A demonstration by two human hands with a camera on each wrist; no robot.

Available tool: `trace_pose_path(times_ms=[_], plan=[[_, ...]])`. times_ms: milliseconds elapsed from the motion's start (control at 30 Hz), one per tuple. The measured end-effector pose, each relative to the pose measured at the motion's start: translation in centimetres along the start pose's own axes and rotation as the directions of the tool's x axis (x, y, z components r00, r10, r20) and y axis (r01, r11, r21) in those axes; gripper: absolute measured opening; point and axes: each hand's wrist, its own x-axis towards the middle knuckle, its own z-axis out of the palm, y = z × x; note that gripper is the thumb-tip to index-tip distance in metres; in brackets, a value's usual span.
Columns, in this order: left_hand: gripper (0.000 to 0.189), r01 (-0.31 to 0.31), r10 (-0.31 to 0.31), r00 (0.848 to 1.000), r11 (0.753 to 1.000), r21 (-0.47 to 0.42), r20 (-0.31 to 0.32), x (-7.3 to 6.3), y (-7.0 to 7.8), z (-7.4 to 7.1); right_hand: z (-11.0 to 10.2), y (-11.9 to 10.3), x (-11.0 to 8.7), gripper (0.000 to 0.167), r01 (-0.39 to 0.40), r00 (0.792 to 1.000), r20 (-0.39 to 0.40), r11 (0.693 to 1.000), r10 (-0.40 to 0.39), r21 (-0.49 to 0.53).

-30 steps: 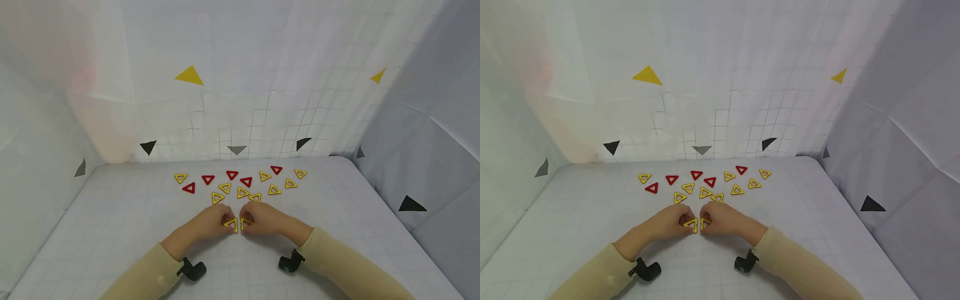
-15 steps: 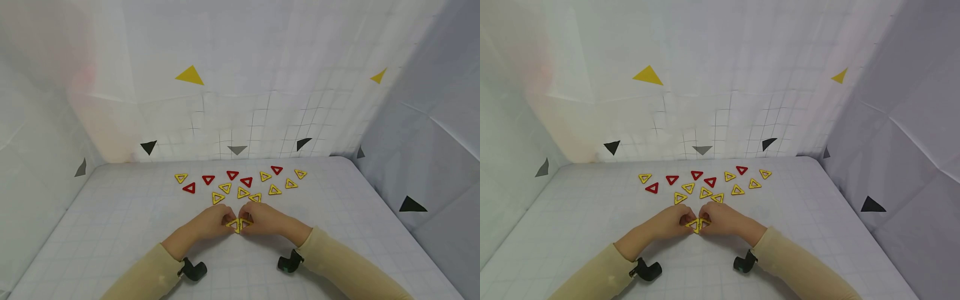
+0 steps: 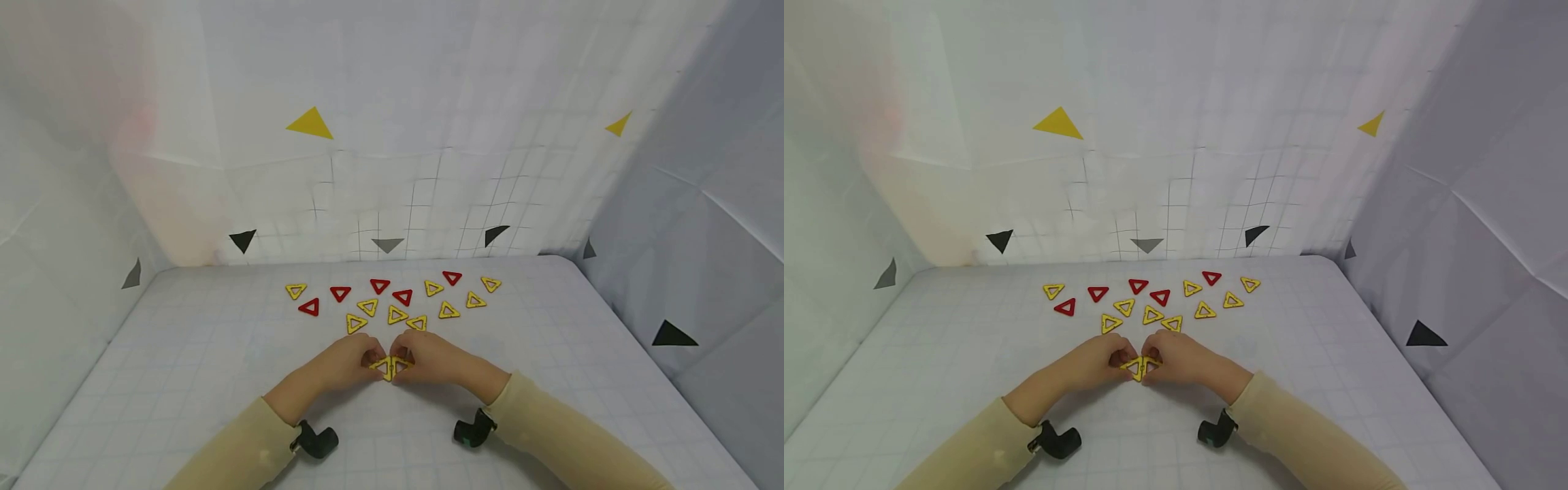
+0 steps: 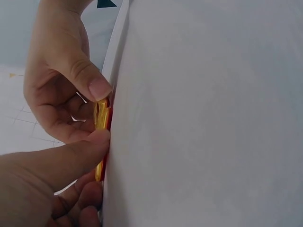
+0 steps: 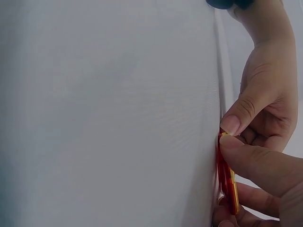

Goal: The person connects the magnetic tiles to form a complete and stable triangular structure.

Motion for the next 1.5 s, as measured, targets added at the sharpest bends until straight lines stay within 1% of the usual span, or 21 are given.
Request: trace_pose_path(times_ms=[167, 333, 700, 900, 1033, 1200, 1333, 1400, 1500], plan=[[0.022, 0.003, -0.003, 1.0, 1.0, -0.015, 0.002, 0.1, -0.1, 0.0, 0.0, 0.1, -0.1, 0.036, -0.005, 1.0, 0.003, 1.0, 0.005, 0.023], [0.021, -0.004, 0.004, 1.0, 1.0, -0.01, -0.004, 0.1, -0.3, 0.1, 0.0, 0.0, -0.1, 0.035, -0.009, 1.0, -0.01, 0.999, 0.009, 0.035], [0.018, -0.014, 0.015, 1.0, 1.0, 0.009, -0.022, 0.1, -0.2, 0.1, 0.3, 0.2, 0.0, 0.033, -0.055, 0.998, -0.023, 0.997, 0.056, 0.047], [0.02, 0.0, 0.0, 1.0, 1.0, -0.002, -0.012, 0.1, -0.1, 0.0, 0.3, 0.1, 0.0, 0.032, -0.067, 0.997, -0.019, 0.996, 0.069, 0.061], [0.022, 0.016, -0.016, 1.0, 1.0, -0.017, -0.007, -0.1, -0.4, -0.2, 0.3, 0.0, -0.1, 0.032, -0.072, 0.997, -0.015, 0.995, 0.074, 0.063], [0.022, 0.063, -0.064, 0.997, 0.997, -0.039, -0.037, -0.6, -1.4, -1.0, 0.4, -0.1, -0.1, 0.034, -0.09, 0.996, -0.015, 0.994, 0.091, 0.058], [0.019, 0.123, -0.127, 0.988, 0.991, -0.054, -0.086, -0.9, -2.3, -1.9, 0.5, -0.1, 0.0, 0.035, -0.116, 0.993, -0.01, 0.991, 0.117, 0.063], [0.017, 0.158, -0.166, 0.979, 0.985, -0.069, -0.122, -1.0, -2.7, -2.4, 0.5, -0.1, 0.0, 0.035, -0.124, 0.992, -0.008, 0.991, 0.124, 0.059], [0.016, 0.22, -0.235, 0.956, 0.971, -0.096, -0.178, -1.2, -3.4, -3.4, 0.6, -0.2, -0.1, 0.036, -0.126, 0.992, -0.009, 0.991, 0.127, 0.052]])
